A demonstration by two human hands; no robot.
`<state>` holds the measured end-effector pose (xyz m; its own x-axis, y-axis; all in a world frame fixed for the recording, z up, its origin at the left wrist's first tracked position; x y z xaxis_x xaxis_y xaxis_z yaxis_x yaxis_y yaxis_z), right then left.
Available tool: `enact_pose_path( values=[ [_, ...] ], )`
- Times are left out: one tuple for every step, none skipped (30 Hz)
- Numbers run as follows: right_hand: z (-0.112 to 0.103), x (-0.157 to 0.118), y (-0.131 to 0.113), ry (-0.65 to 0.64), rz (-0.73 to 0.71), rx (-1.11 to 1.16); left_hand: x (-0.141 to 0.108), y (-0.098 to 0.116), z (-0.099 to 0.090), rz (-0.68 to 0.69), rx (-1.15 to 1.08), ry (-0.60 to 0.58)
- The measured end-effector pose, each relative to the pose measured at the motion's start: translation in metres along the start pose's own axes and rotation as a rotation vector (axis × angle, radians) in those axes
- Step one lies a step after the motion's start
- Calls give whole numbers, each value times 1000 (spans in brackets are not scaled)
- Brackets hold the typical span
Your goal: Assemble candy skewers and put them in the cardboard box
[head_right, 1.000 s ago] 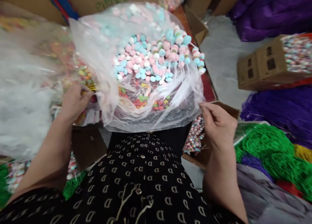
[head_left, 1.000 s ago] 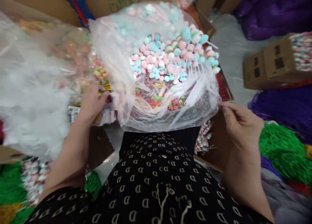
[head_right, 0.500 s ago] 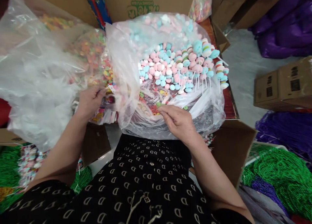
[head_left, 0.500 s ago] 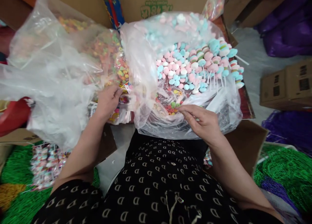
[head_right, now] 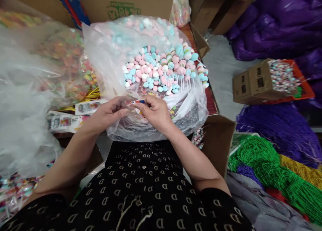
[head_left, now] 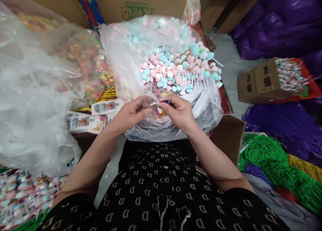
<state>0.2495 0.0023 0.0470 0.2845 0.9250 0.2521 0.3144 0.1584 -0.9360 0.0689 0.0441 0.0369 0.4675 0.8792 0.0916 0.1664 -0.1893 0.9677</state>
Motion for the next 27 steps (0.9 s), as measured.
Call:
enact_pose_path(
  values=[
    [-8, -3, -1, 25, -42, -44, 1, -3, 4, -77, -85, -60],
    [-14, -7, -1, 49, -76, -85, 1, -6, 8, -159, -153, -97],
    [-20, -10, -1, 71, -98, -118, 1, -9, 11, -237, -209, -108],
    [-24, -13, 1, 89, -106, -137, 0, -12, 13, -301, -258, -90],
    [-27, -16, 3, 105, -103, -141, 0, -14, 15, -343, -302, -54],
    [-29, -18, 6, 118, -91, -137, 1, -15, 17, -364, -337, -15],
    [-31, -20, 9, 133, -75, -126, 1, -15, 19, -367, -357, 16],
    [-33, -22, 12, 147, -52, -111, 2, -15, 22, -357, -363, 39],
    [-34, -24, 16, 156, -20, -89, 2, -15, 26, -343, -353, 50],
    [-36, -26, 21, 158, 25, -55, 3, -14, 30, -330, -328, 47],
    [-37, -28, 26, 154, 81, -7, 4, -14, 34, -320, -292, 35],
    [-38, -30, 31, 147, 143, 52, 4, -13, 37, -309, -253, 25],
    [-40, -32, 35, 139, 201, 111, 5, -12, 40, -295, -215, 20],
    [-42, -34, 38, 138, 247, 157, 6, -11, 43, -280, -176, 18],
    [-45, -36, 40, 151, 274, 180, 7, -11, 46, -265, -136, 15],
    [-49, -38, 41, 174, 283, 179, 8, -10, 49, -251, -100, 16],
    [-53, -39, 41, 205, 280, 161, 9, -10, 51, -243, -72, 17],
    [-57, -39, 41, 230, 275, 139, 10, -10, 54, -243, -57, 14],
    [-59, -39, 42, 244, 281, 128, 11, -11, 57, -250, -57, 1],
    [-61, -39, 43, 246, 299, 137, 12, -11, 60, -260, -66, -20],
    [-61, -39, 45, 233, 327, 167, 13, -11, 63, -269, -76, -44],
    [-60, -38, 47, 207, 360, 212, 14, -11, 65, -276, -77, -60],
    [-58, -38, 50, 174, 392, 261, 15, -11, 66, -281, -69, -62],
    [-55, -37, 52, 145, 418, 305, 17, -11, 67, -285, -57, -45],
    [-54, -37, 55, 127, 432, 335, 18, -11, 67, -290, -51, -12],
    [-52, -37, 56, 119, 435, 345, 20, -12, 66, -293, -61, 31],
    [-52, -37, 58, 124, 427, 336, 21, -14, 66, -295, -89, 71]
  ],
)
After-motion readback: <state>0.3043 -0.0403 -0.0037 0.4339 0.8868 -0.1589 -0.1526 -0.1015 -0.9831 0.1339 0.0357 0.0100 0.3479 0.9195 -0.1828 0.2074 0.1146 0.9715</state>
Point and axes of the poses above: each hand's wrist, its own x-axis towards the middle knuckle, its own z-axis out of the palm, y = z × x, the point moved 5 cm from there along x, towards the middle knuckle, and after that the axes turned 11 degrees about y, right-handed, at the moved point
